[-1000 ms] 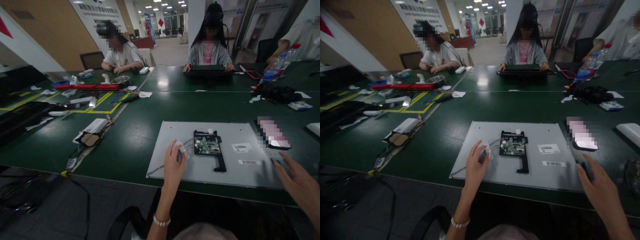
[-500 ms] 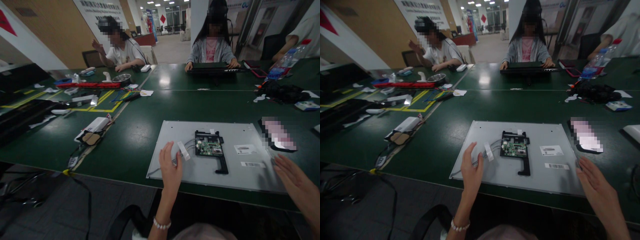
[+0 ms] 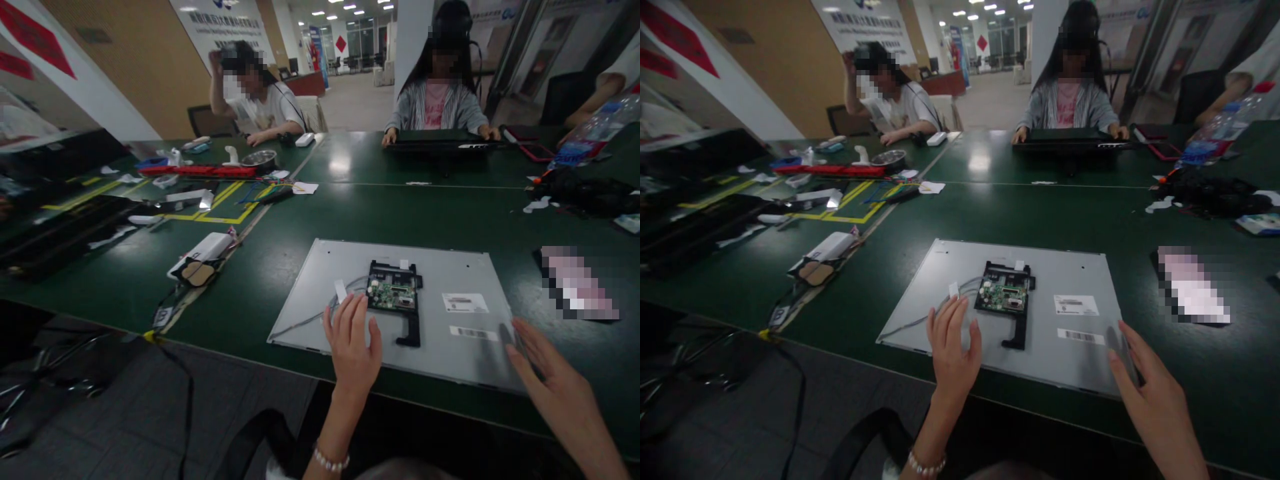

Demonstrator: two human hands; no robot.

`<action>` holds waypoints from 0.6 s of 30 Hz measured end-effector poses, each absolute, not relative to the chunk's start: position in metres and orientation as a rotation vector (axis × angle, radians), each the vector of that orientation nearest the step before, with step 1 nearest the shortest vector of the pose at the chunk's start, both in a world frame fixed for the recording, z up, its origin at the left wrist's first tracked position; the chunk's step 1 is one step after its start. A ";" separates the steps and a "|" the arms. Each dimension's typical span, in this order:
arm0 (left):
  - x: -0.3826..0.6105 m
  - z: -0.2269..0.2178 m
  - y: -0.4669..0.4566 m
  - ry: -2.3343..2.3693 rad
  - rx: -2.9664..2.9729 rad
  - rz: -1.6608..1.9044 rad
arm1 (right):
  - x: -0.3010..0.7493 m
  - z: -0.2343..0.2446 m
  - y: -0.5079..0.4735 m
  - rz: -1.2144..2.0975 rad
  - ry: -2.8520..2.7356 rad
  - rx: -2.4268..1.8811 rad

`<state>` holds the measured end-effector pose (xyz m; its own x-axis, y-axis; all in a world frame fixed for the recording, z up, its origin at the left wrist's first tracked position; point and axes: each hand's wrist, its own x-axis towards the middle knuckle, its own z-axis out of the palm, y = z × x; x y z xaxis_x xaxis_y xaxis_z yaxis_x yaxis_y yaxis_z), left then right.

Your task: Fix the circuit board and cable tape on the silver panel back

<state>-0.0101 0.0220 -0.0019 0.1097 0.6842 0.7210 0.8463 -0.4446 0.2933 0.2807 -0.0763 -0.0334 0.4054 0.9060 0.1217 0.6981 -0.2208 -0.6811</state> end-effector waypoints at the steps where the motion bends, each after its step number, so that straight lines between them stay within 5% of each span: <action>1: -0.010 -0.002 0.022 -1.533 -2.190 -1.244 | 0.275 -0.033 -0.074 0.414 -1.389 -1.983; 18: -0.011 0.003 0.021 -1.555 -2.306 -1.255 | 0.261 -0.025 -0.025 0.127 -2.484 -1.629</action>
